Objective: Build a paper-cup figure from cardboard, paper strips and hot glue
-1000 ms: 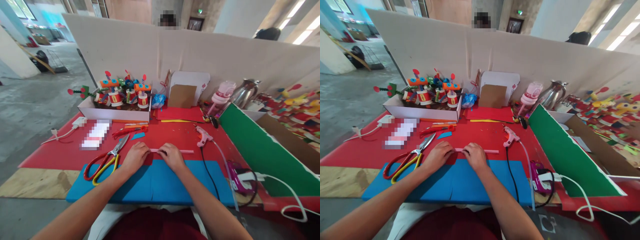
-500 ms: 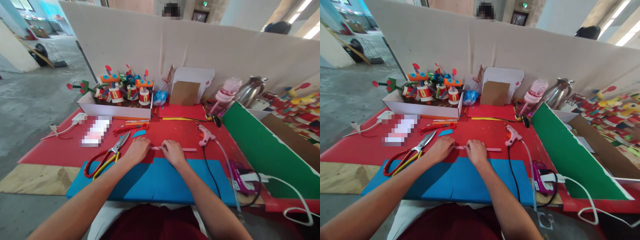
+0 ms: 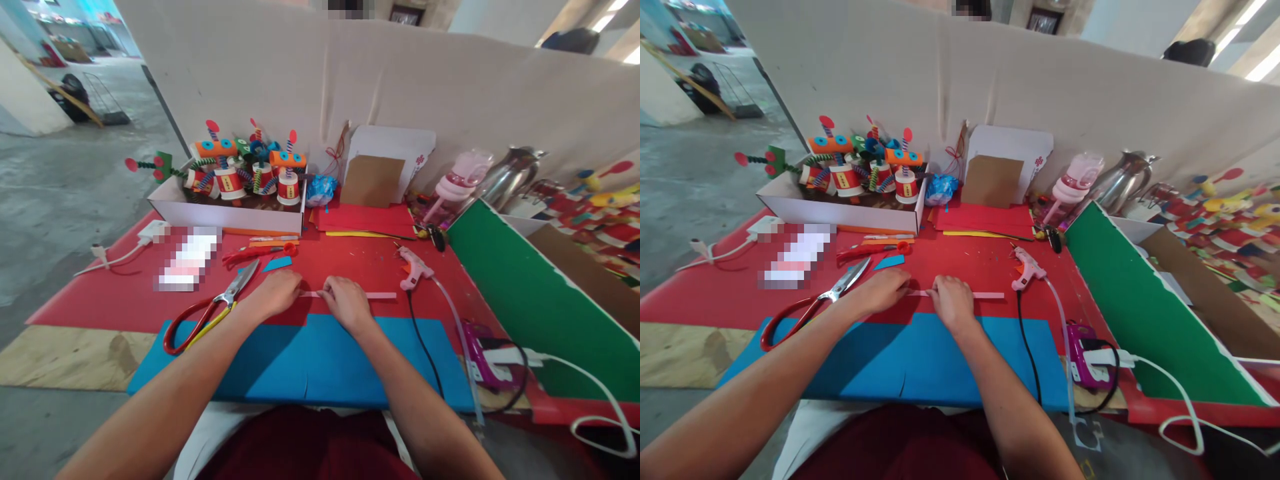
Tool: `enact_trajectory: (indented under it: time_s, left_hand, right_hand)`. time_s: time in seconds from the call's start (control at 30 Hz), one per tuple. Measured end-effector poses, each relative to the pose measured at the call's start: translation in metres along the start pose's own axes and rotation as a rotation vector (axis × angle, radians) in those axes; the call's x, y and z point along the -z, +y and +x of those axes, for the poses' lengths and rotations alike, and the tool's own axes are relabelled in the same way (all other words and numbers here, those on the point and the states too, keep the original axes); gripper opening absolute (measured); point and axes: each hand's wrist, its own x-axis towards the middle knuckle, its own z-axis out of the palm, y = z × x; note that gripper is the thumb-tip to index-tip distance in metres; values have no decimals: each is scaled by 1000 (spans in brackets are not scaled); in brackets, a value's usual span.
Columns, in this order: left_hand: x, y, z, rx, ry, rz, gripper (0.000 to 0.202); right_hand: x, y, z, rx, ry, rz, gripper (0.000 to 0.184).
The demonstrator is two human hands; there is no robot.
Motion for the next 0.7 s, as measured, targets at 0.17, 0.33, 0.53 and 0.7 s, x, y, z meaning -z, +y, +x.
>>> enact_trajectory:
  time_s: [0.17, 0.33, 0.53, 0.7]
  left_hand:
    - [4, -3, 4, -2, -46, 0, 18]
    - [9, -2, 7, 10, -94, -4, 19]
    - [11, 1, 8, 23, -96, -8, 19]
    - [15, 0, 7, 30, -106, -38, 17]
  right_hand:
    - [3, -3, -1, 5, 22, -45, 8]
    - [-4, -8, -14, 265, 92, -113, 18]
    - [-22, -11, -36, 346, 122, -4, 38]
    - [-25, -14, -42, 335, 116, -32, 44]
